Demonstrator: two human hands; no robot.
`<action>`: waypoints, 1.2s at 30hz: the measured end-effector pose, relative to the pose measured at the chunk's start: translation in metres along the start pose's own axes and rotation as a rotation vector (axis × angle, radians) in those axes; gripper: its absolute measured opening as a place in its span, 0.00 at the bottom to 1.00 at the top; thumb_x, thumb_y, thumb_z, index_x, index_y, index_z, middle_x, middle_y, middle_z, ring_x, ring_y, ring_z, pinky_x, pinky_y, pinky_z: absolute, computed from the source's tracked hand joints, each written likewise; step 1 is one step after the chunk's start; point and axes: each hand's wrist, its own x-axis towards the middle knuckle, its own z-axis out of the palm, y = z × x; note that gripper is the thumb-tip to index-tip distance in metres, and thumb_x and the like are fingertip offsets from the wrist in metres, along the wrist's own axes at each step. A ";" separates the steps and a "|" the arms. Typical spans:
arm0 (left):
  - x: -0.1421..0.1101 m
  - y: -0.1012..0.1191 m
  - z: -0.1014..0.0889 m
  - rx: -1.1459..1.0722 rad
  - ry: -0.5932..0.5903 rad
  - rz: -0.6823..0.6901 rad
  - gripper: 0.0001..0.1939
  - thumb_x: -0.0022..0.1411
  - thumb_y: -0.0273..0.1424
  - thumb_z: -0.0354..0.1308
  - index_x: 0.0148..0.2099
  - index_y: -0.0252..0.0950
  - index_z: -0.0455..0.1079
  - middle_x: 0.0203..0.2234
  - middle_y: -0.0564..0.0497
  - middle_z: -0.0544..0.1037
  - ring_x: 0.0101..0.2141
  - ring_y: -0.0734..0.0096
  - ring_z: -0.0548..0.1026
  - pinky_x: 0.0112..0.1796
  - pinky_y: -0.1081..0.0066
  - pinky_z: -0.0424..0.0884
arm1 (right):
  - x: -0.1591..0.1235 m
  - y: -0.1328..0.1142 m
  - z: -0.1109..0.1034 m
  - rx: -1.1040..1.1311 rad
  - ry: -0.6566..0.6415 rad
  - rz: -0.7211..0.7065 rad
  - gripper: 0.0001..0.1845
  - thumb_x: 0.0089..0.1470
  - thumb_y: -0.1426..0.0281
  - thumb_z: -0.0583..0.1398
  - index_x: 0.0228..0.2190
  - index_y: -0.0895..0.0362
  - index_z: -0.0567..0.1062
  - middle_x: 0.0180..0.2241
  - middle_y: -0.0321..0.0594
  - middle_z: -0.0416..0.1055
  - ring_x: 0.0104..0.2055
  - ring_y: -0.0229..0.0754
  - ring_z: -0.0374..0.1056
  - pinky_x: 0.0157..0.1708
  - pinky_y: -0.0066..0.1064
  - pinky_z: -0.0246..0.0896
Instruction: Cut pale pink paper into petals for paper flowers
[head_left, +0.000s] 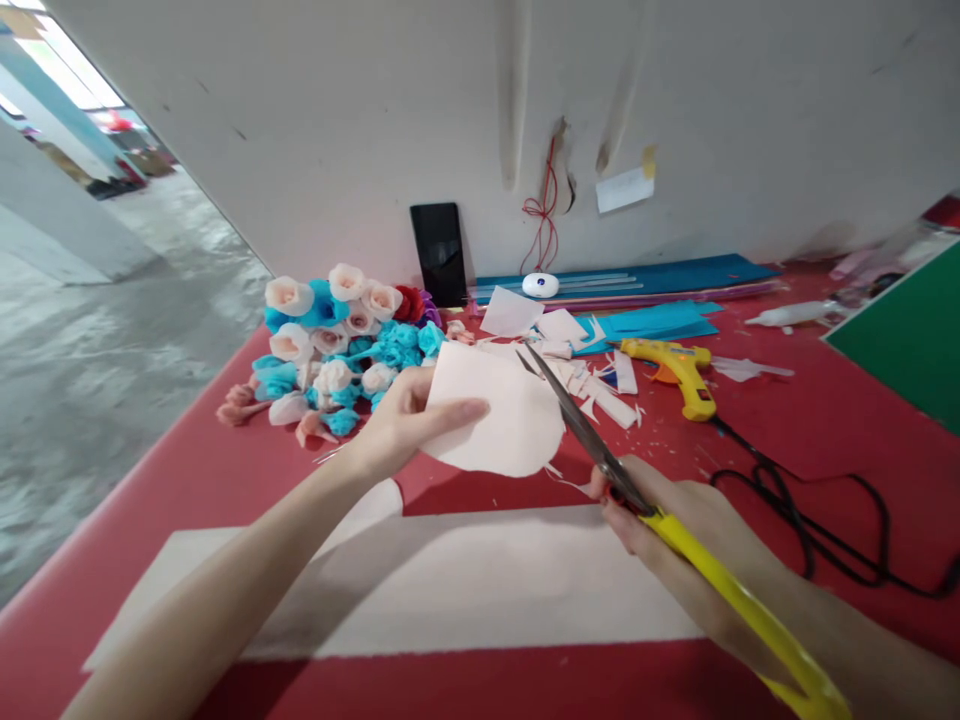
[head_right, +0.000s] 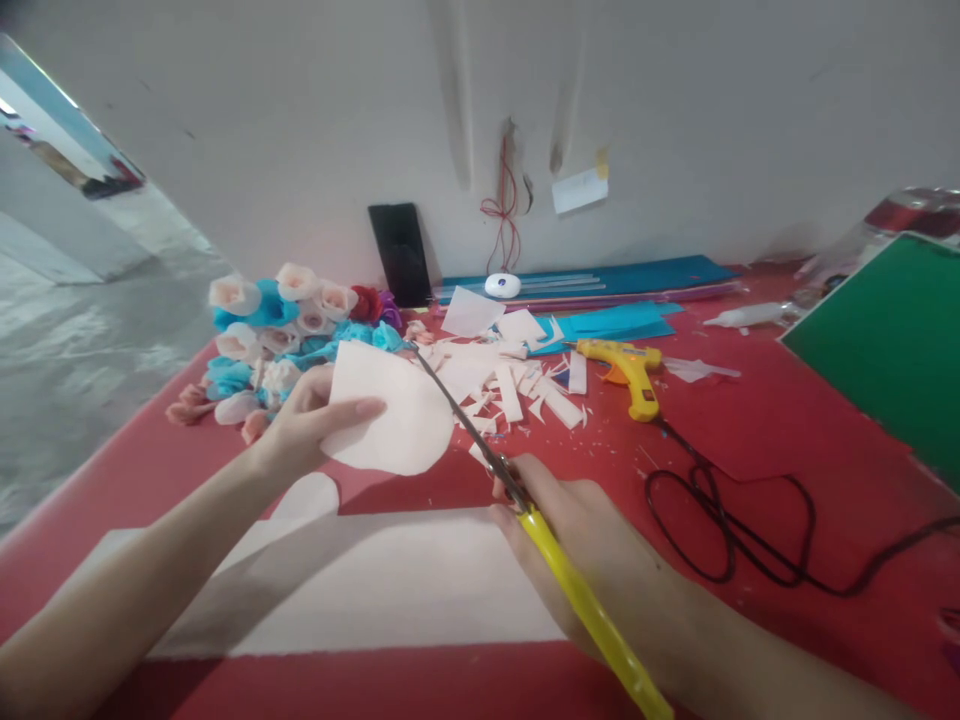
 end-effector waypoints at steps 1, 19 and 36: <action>0.000 0.000 0.000 -0.003 -0.002 0.003 0.11 0.44 0.36 0.65 0.28 0.33 0.75 0.20 0.50 0.78 0.18 0.69 0.74 0.17 0.77 0.68 | -0.001 0.000 0.000 -0.001 0.008 -0.002 0.11 0.57 0.60 0.47 0.36 0.53 0.63 0.20 0.32 0.61 0.19 0.35 0.60 0.20 0.26 0.51; 0.000 -0.002 0.000 -0.049 -0.073 0.005 0.07 0.46 0.34 0.65 0.26 0.34 0.76 0.20 0.51 0.78 0.19 0.71 0.75 0.18 0.79 0.68 | -0.001 0.001 0.005 0.015 0.121 -0.020 0.12 0.57 0.61 0.47 0.31 0.53 0.65 0.16 0.33 0.60 0.17 0.36 0.60 0.17 0.27 0.50; -0.013 -0.005 0.031 0.674 0.229 0.727 0.08 0.57 0.28 0.55 0.27 0.32 0.71 0.19 0.52 0.76 0.20 0.75 0.73 0.21 0.79 0.68 | 0.012 0.002 -0.002 1.145 0.039 -0.169 0.09 0.52 0.65 0.58 0.26 0.57 0.73 0.26 0.38 0.67 0.22 0.33 0.62 0.18 0.24 0.65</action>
